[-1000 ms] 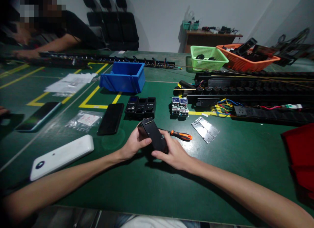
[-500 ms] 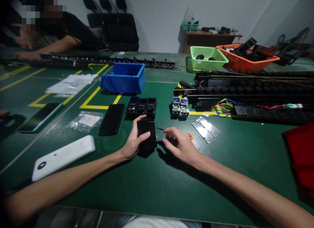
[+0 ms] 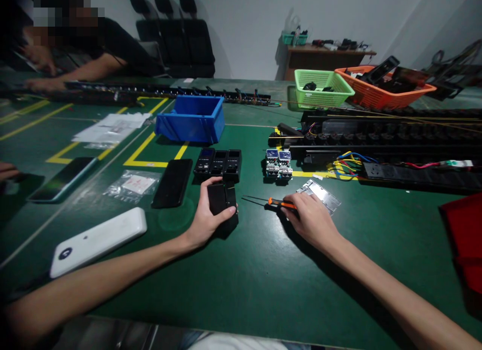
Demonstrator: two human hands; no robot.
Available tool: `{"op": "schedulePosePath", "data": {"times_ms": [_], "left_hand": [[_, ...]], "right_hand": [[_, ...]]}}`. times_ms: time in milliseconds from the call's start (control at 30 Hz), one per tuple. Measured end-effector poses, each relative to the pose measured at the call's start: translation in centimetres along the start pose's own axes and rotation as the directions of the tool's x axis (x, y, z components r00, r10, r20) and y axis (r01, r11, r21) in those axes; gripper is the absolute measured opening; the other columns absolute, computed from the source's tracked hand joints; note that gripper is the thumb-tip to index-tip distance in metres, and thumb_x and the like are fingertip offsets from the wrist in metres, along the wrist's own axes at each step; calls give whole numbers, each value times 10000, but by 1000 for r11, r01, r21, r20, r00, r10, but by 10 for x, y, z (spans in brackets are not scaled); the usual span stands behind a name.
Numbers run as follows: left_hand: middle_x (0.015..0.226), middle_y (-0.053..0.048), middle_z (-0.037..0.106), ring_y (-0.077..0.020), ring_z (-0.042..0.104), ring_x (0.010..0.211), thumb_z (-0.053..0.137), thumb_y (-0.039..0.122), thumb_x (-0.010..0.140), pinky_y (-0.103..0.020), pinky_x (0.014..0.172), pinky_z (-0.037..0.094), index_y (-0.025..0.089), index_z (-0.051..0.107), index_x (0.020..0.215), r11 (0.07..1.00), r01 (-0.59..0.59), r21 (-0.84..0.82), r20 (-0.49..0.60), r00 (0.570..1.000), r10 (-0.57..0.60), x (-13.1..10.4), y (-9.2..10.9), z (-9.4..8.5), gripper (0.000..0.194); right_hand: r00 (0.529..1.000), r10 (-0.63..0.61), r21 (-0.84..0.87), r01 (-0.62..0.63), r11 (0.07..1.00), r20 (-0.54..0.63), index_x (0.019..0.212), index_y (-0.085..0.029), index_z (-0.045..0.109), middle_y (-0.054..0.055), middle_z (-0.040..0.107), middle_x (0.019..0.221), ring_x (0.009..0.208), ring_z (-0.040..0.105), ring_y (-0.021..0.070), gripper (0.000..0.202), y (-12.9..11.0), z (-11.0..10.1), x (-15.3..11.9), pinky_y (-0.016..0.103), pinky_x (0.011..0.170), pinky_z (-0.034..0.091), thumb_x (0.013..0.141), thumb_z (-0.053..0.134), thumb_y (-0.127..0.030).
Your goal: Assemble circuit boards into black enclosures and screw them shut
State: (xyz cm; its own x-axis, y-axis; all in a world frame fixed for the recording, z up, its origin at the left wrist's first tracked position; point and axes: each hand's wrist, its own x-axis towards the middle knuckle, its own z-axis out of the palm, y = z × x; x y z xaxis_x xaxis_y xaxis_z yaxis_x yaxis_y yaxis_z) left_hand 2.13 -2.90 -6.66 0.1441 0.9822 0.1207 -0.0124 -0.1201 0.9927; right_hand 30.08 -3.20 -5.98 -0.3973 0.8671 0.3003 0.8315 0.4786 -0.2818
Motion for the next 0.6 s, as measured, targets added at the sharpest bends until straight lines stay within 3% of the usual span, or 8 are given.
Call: {"op": "schedulePosePath", "data": {"times_ms": [100, 200, 300, 400, 600], "left_hand": [[976, -17, 572, -159, 619, 804, 719, 291, 765, -339, 761, 528, 270, 291, 1331, 1000, -11, 9, -8, 1000, 11, 0, 0, 0, 710], [992, -28, 590, -173, 627, 851, 705, 251, 774, -358, 799, 526, 257, 306, 1319, 999, -38, 15, 21, 999, 37, 0, 0, 0, 676], [1173, -68, 549, -206, 618, 1003, 719, 200, 742, -391, 903, 505, 247, 372, 1285, 993, -107, 48, 9, 994, 106, 0, 1, 1, 645], [1305, -93, 486, -213, 627, 1009, 710, 181, 737, -388, 887, 528, 253, 388, 1303, 992, -117, 47, 14, 993, 116, 0, 1, 2, 655], [1319, -90, 462, -211, 617, 1030, 704, 160, 728, -395, 884, 534, 301, 309, 1381, 989, -147, 6, 37, 988, 147, 0, 0, 1, 776]], "right_hand": [[989, 105, 267, -74, 961, -104, 1040, -190, 587, 86, 670, 928, 797, 640, 227, 185, -6, -5, -5, 356, 696, 500, 900, 586, -310], [968, 151, 424, -54, 904, -199, 1001, -211, 584, 52, 652, 900, 770, 634, 197, 145, -12, -4, -11, 313, 679, 504, 883, 611, -290], [967, 129, 476, -8, 880, -221, 983, -216, 581, 39, 640, 864, 731, 619, 183, 135, -15, 1, -14, 294, 649, 500, 869, 623, -274], [976, 68, 481, 42, 876, -207, 979, -217, 578, 32, 635, 839, 719, 616, 177, 144, -14, 5, -13, 279, 626, 495, 852, 638, -251], [982, 7, 480, 86, 873, -189, 998, -220, 566, 26, 635, 842, 721, 618, 167, 171, -12, 5, -14, 257, 622, 490, 844, 640, -207]]}}
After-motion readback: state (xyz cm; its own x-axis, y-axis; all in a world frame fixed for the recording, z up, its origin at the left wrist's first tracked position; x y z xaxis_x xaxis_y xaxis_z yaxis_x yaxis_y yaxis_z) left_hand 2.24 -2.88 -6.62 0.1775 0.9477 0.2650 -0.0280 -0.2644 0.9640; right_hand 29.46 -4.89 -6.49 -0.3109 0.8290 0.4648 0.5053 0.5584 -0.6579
